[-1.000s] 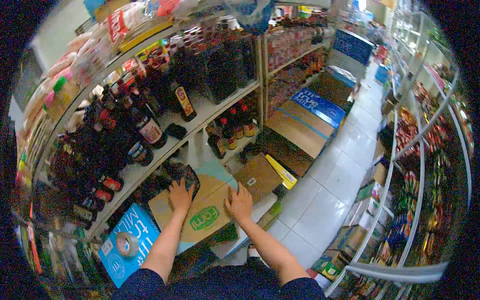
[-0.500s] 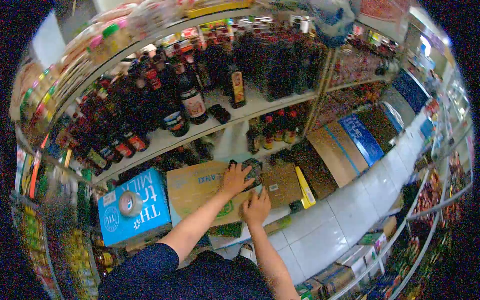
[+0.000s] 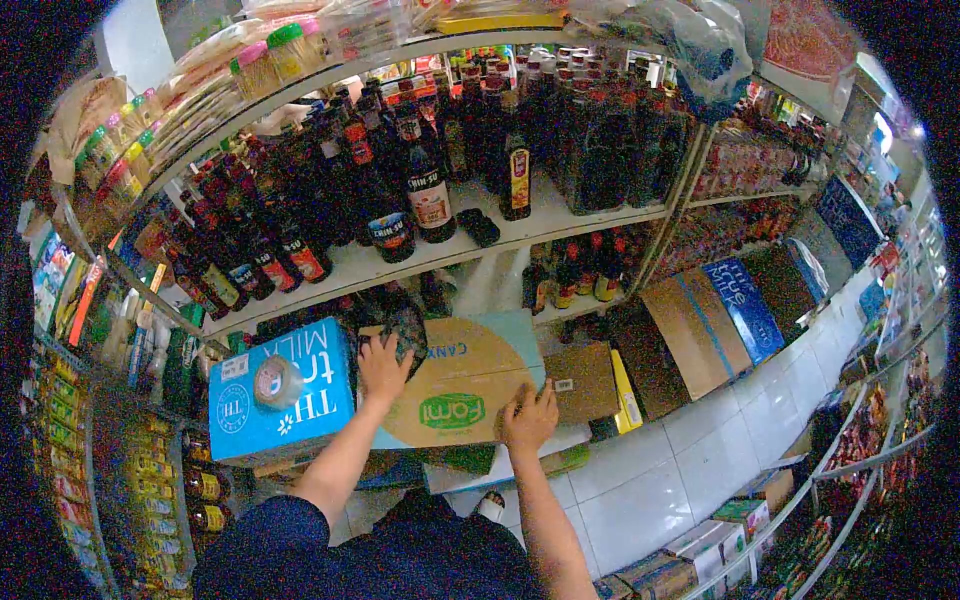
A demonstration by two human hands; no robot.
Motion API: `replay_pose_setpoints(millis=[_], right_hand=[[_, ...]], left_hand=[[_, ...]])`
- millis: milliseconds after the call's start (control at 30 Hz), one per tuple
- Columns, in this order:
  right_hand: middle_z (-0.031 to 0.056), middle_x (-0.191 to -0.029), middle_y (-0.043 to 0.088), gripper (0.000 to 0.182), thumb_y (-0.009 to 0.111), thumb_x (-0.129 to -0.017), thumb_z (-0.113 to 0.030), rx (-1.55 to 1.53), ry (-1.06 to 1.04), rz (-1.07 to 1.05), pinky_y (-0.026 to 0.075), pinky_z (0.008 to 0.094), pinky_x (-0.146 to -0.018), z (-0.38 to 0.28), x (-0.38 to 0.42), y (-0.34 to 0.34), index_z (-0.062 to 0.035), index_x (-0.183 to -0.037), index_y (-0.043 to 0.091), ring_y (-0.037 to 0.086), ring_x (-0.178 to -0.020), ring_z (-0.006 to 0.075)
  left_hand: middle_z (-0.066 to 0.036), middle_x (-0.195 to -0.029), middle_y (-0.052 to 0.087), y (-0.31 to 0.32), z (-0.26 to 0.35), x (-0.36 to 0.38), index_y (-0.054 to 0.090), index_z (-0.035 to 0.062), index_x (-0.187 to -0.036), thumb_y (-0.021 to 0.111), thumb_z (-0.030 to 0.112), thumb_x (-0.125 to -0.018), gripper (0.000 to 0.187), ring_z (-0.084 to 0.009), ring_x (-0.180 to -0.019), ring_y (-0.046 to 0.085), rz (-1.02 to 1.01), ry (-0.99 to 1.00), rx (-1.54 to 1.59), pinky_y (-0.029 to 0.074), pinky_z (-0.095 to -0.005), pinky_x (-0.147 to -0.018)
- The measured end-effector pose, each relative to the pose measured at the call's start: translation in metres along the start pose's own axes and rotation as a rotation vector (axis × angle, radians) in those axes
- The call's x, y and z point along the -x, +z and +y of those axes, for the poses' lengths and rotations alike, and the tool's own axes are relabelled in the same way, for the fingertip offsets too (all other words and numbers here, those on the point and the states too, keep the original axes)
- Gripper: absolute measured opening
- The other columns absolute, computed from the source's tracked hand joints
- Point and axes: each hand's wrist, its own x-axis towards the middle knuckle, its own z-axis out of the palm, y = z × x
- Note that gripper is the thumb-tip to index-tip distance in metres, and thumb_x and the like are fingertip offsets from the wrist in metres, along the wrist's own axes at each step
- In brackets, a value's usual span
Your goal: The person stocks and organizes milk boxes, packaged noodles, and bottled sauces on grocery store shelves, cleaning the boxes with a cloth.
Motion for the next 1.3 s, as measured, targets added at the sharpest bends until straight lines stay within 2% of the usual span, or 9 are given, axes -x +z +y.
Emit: replay_pose_setpoints(millis=[67,167,333,467,667,800,1033,1167,1300], right_hand=[[0.0211,-0.124,0.040,0.038,0.053,-0.070,-0.021,0.022,0.014,-0.005,0.035,0.0442,-0.087,0.003,0.000,0.006,-0.0075,-0.105,0.052,0.042,-0.107,0.0368],[0.0203,-0.124,0.040,0.038,0.052,-0.070,-0.022,0.018,0.007,0.013,0.035,0.0443,-0.087,0.001,0.001,0.003,-0.0068,-0.104,0.052,0.042,-0.107,0.0364],[0.0202,-0.124,0.041,0.038,0.052,-0.070,-0.023,0.027,-0.010,0.018,0.035,0.0445,-0.087,0.004,0.000,0.007,-0.0063,-0.105,0.052,0.042,-0.107,0.0361],[0.0200,-0.123,0.041,0.039,0.052,-0.069,-0.023,0.028,-0.012,0.030,0.035,0.0447,-0.086,0.005,0.001,0.009,-0.0063,-0.103,0.053,0.043,-0.106,0.0362],[0.0231,-0.122,0.041,0.039,0.053,-0.067,-0.023,0.009,-0.027,0.020,0.035,0.0450,-0.086,0.005,0.001,0.004,-0.0074,-0.103,0.053,0.043,-0.105,0.0364],[0.0202,-0.126,0.038,0.041,0.055,-0.067,-0.024,-0.001,0.010,-0.016,0.034,0.0449,-0.089,0.001,0.000,0.002,-0.0065,-0.104,0.054,0.040,-0.110,0.0351],[0.0209,-0.123,0.040,0.040,0.053,-0.068,-0.021,0.026,-0.005,0.004,0.035,0.0455,-0.087,0.001,0.000,0.003,-0.0061,-0.105,0.052,0.042,-0.106,0.0368],[0.0202,-0.125,0.039,0.039,0.054,-0.068,-0.020,0.024,-0.007,0.021,0.034,0.0452,-0.088,0.005,0.001,0.007,-0.0058,-0.104,0.052,0.042,-0.107,0.0372],[0.0200,-0.126,0.038,0.039,0.054,-0.067,-0.021,0.030,-0.002,-0.007,0.034,0.0450,-0.088,0.007,0.002,0.009,-0.0060,-0.104,0.053,0.042,-0.107,0.0369]], left_hand=[[-0.017,-0.106,0.046,0.002,0.026,0.007,0.052,0.0142,-0.110,0.056,0.041,-0.075,0.044,-0.0337,-0.099,0.041,-0.042,-0.068,-0.002,0.037,-0.0470,-0.075],[-0.015,-0.103,0.045,0.009,0.074,0.016,0.051,0.0143,-0.111,0.054,0.043,-0.075,0.047,-0.0315,-0.096,0.041,-0.181,0.093,0.044,0.036,-0.0436,-0.072],[-0.014,-0.106,0.045,0.025,0.131,0.018,0.049,0.0164,-0.116,0.052,0.047,-0.075,0.051,-0.0325,-0.099,0.041,-0.107,0.393,0.178,0.036,-0.0457,-0.075],[-0.014,-0.111,0.045,0.026,0.103,-0.010,0.049,0.0164,-0.116,0.052,0.047,-0.075,0.052,-0.0324,-0.099,0.042,-0.259,0.417,0.123,0.037,-0.0471,-0.077],[-0.013,-0.107,0.046,0.006,-0.002,-0.029,0.051,0.0139,-0.111,0.053,0.045,-0.075,0.047,-0.0299,-0.096,0.043,-0.091,0.080,-0.009,0.039,-0.0439,-0.074],[-0.015,-0.104,0.046,0.015,0.019,-0.017,0.051,0.0136,-0.112,0.053,0.043,-0.076,0.046,-0.0312,-0.096,0.042,0.044,-0.090,-0.055,0.037,-0.0443,-0.072],[-0.015,-0.111,0.045,0.014,0.139,0.031,0.051,0.0149,-0.113,0.054,0.046,-0.074,0.050,-0.0342,-0.103,0.040,-0.220,0.327,0.185,0.036,-0.0467,-0.081],[-0.014,-0.103,0.047,0.014,0.124,0.025,0.052,0.0176,-0.110,0.052,0.045,-0.075,0.044,-0.0314,-0.095,0.043,-0.174,0.501,0.258,0.037,-0.0448,-0.075],[-0.012,-0.105,0.047,0.000,0.052,-0.004,0.051,0.0147,-0.111,0.053,0.044,-0.075,0.047,-0.0288,-0.097,0.043,-0.251,0.244,0.086,0.037,-0.0433,-0.076]])
